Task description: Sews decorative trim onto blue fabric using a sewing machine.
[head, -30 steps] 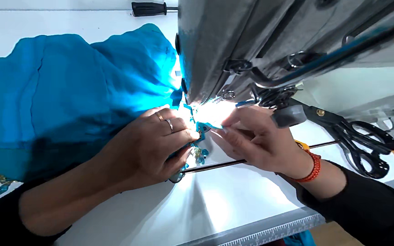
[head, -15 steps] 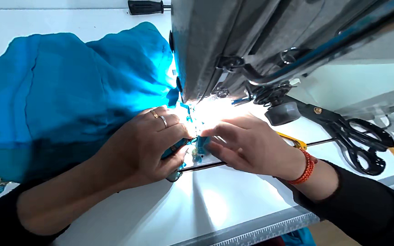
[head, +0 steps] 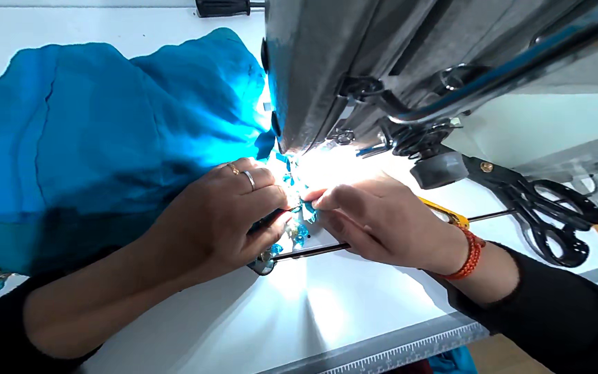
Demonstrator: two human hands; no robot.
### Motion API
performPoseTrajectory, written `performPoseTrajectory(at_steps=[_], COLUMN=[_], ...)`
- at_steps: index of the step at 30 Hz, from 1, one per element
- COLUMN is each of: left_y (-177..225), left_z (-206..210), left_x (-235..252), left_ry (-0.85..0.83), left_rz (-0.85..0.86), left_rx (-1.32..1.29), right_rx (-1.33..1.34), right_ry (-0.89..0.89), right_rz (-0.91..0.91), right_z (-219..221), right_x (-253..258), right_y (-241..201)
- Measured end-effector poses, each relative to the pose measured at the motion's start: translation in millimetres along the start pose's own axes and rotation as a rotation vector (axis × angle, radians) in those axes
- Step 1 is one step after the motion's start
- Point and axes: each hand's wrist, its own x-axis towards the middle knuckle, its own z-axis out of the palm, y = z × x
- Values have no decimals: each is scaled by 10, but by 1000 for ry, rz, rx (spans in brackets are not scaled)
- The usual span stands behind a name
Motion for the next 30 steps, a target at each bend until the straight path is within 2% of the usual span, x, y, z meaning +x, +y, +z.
performPoseTrajectory(at_steps=[9, 17, 26, 30], left_y=[14, 10, 29, 29], left_z=[6, -7, 2, -25], left_x=[2, 2, 6, 21], left_ry=[-1, -10, -9, -55], left_rz=[-43, -6, -1, 18], left_rx=[-7, 19, 44, 33], right_rx=[-26, -65, -125, -92], right_ry=[15, 33, -31, -28], right_rz=[-61, -151, -189, -204], right_z=[0, -16, -42, -37], right_x=[28, 43, 44, 43], right_y=[-20, -41, -65, -53])
